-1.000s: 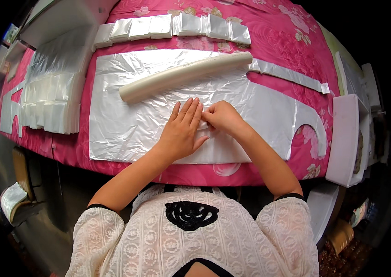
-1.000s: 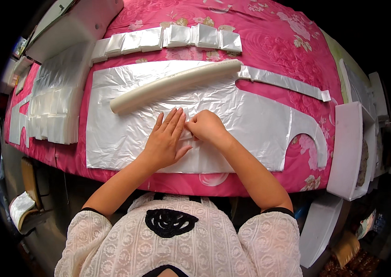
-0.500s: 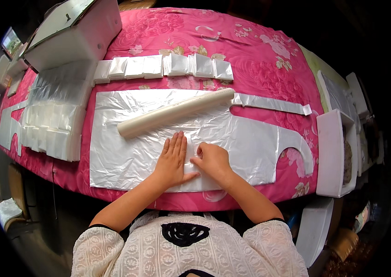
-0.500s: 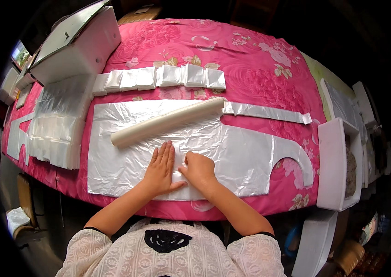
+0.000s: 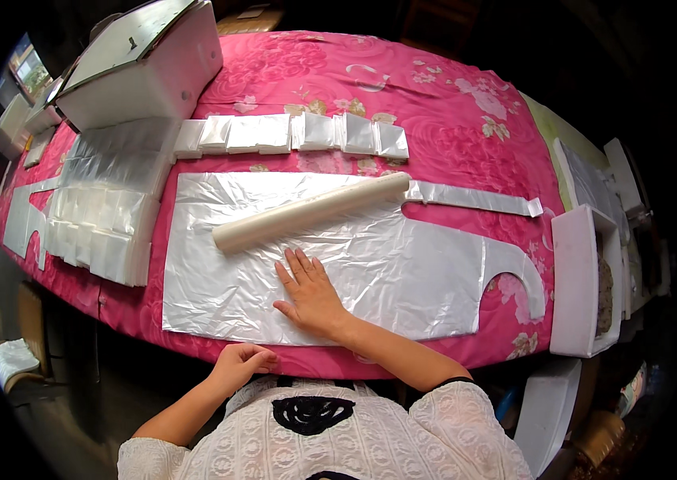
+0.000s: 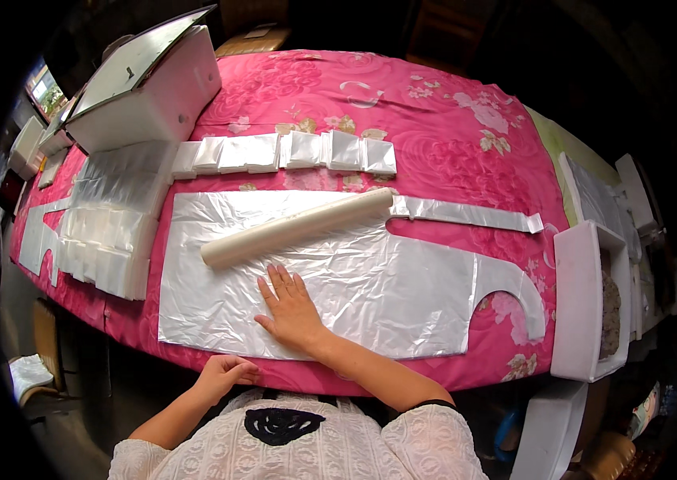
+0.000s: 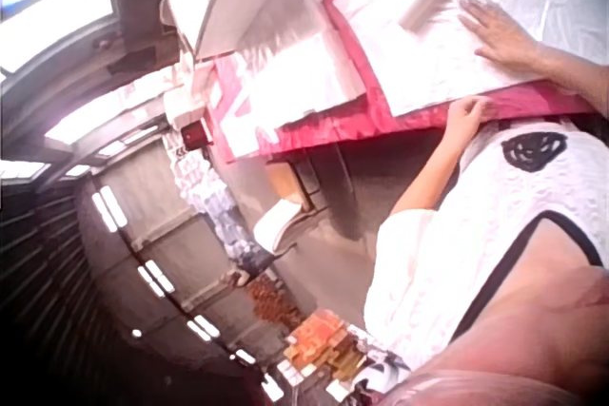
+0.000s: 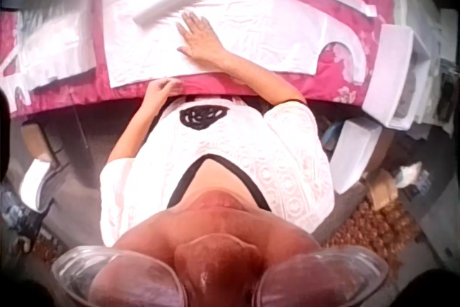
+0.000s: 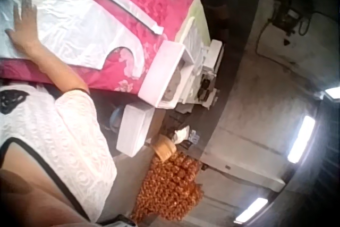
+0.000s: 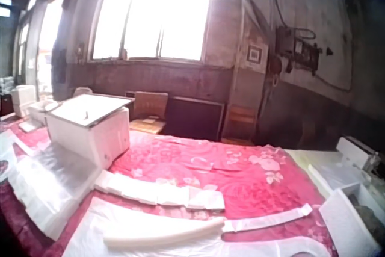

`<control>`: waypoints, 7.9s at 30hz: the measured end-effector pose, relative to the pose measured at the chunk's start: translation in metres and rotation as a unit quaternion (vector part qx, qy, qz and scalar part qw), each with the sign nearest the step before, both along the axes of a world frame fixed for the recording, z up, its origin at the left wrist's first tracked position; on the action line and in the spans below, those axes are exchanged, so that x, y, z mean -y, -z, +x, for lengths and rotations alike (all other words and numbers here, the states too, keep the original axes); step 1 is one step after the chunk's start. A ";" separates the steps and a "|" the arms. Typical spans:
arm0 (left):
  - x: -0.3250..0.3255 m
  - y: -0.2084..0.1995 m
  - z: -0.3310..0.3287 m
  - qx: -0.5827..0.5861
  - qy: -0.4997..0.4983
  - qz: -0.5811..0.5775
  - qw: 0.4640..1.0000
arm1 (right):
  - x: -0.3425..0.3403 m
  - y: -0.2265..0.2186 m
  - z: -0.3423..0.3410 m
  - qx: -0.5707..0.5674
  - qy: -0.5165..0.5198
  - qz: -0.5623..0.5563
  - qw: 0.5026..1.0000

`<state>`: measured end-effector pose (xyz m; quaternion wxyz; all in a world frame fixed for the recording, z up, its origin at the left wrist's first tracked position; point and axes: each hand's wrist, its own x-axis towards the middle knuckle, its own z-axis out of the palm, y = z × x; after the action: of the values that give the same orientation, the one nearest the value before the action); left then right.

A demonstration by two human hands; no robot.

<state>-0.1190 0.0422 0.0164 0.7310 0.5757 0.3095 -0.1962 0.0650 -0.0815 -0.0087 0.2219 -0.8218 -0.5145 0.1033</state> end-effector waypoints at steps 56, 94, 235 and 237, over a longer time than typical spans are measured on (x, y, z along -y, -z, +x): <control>0.063 -0.006 0.132 0.367 0.275 0.495 0.738 | 0.145 -0.021 0.003 -0.020 0.120 0.039 0.992; 0.002 -0.028 0.138 0.050 0.050 -0.034 0.997 | 0.147 -0.087 -0.039 -0.021 0.158 0.172 0.972; -0.050 -0.010 -0.082 0.152 -0.188 -0.139 0.960 | -0.165 -0.059 -0.057 -0.593 0.092 0.323 0.732; -0.052 -0.013 -0.076 0.209 -0.156 -0.273 0.926 | -0.154 -0.072 -0.047 -0.708 0.058 0.343 0.615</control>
<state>-0.1949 0.0945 0.0297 0.9295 0.3258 0.1700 -0.0313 0.0176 0.0725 0.0633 0.7882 -0.3859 -0.1471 0.4563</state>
